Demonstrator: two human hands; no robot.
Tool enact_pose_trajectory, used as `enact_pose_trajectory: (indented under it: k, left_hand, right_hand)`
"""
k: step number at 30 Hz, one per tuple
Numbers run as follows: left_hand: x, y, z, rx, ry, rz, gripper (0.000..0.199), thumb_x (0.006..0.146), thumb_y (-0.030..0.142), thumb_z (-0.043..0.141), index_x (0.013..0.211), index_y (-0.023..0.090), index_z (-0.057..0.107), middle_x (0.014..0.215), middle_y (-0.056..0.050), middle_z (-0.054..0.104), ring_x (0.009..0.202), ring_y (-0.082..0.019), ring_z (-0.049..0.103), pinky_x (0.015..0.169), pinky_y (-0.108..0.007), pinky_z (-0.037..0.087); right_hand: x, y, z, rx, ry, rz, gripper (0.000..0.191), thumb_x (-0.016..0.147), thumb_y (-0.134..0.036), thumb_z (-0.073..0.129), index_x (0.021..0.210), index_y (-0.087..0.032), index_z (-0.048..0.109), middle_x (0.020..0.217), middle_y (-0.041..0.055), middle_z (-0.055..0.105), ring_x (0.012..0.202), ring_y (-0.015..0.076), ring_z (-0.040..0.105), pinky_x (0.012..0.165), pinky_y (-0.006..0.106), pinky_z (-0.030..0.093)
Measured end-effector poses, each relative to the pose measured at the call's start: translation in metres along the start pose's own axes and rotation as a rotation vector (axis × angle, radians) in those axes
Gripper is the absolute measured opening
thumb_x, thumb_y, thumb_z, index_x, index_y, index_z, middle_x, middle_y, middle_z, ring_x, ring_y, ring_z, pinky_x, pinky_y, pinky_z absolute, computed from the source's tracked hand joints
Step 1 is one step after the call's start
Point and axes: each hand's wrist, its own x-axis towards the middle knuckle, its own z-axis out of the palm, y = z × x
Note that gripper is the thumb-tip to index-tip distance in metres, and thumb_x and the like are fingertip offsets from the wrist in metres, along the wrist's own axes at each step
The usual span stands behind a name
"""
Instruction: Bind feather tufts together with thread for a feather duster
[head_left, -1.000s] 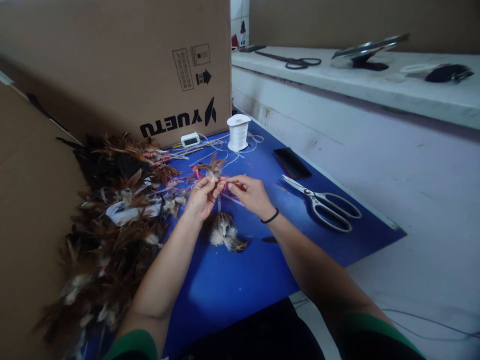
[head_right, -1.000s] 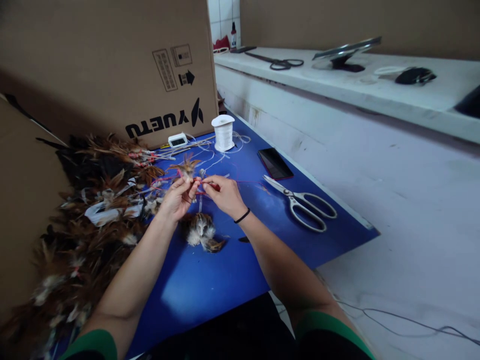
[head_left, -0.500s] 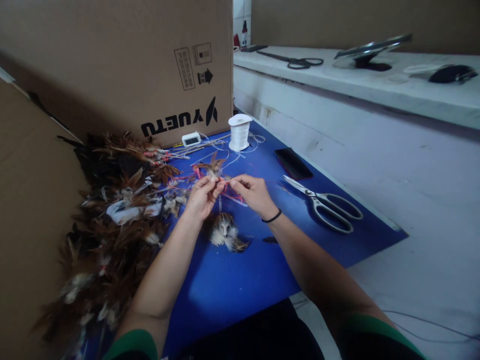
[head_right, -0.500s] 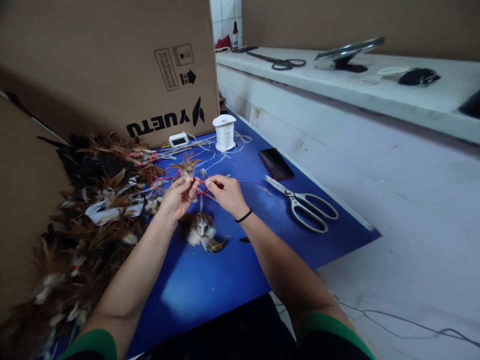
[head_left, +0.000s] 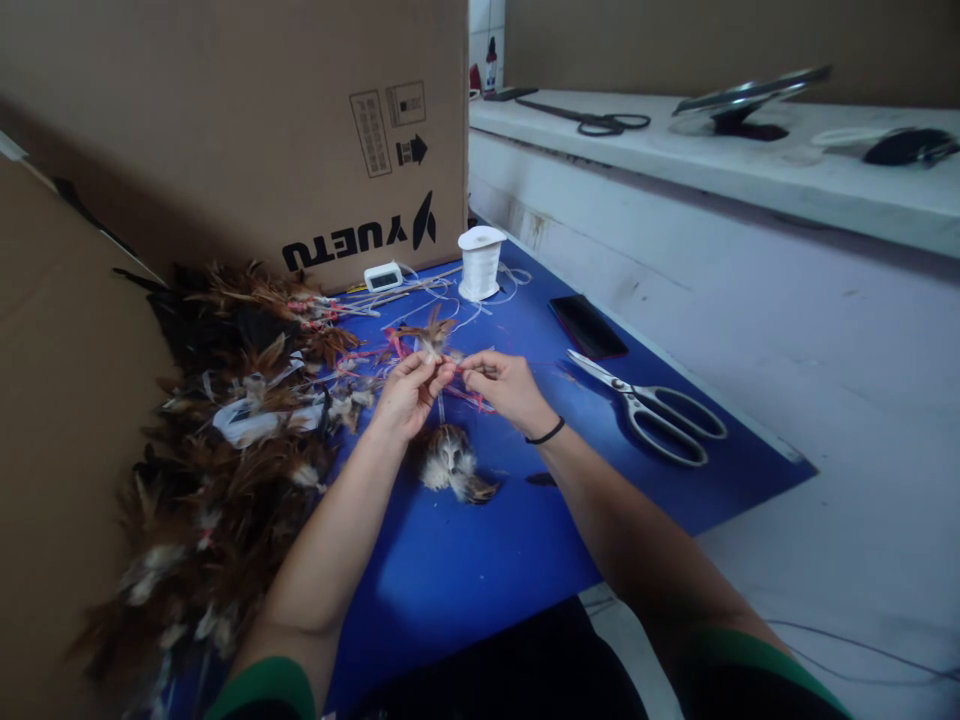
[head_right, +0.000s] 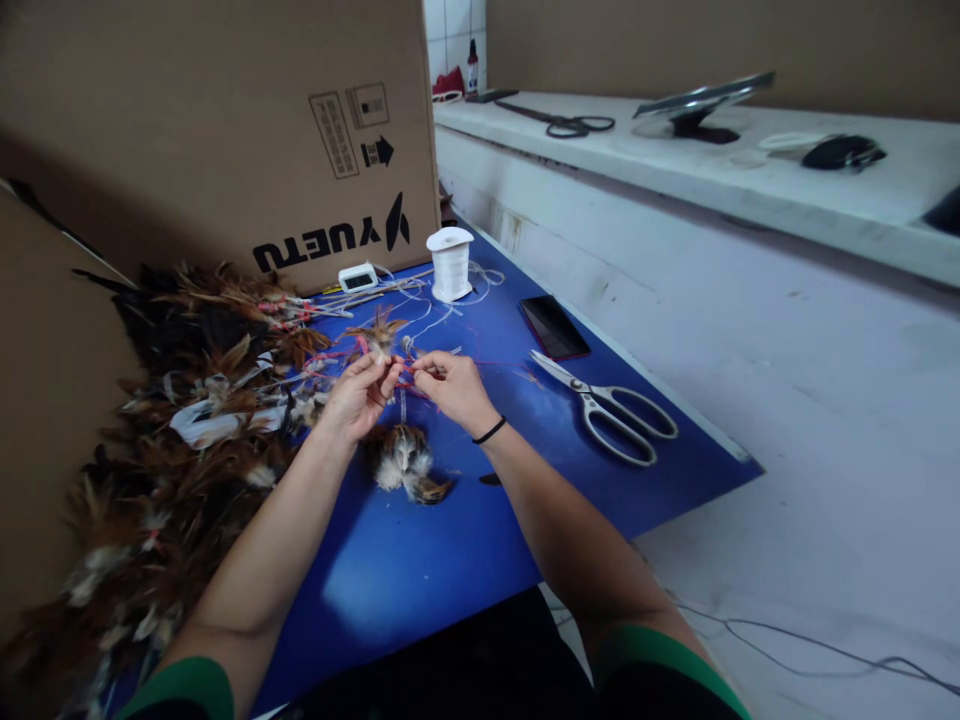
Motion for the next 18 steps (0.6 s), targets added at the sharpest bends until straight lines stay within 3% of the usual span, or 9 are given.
enact_pose_trajectory:
  k: [10,18]
  left_hand:
    - [-0.0004,-0.0006,0.0002,-0.002,0.022,0.014,0.012,0.075,0.003,0.06,0.065,0.01,0.059,0.071,-0.003,0.066,0.063,-0.008,0.065,0.061,-0.015,0.053]
    - [-0.0017,-0.0029,-0.0002,0.026,-0.039,0.009,0.011,0.074,0.006,0.062,0.065,0.011,0.059,0.072,-0.005,0.068,0.063,-0.009,0.065,0.064,-0.017,0.054]
  right_hand:
    - [0.0008,-0.0012,-0.0014,-0.003,0.021,-0.024,0.016,0.072,-0.029,0.06,0.066,-0.015,0.064,0.057,-0.0007,0.06,0.05,0.0081,0.049,0.051,0.022,0.039]
    - [-0.0009,-0.0036,-0.0002,0.047,-0.004,0.015,0.016,0.073,-0.029,0.06,0.075,-0.014,0.063,0.053,-0.0036,0.057,0.043,0.006,0.046,0.044,0.019,0.036]
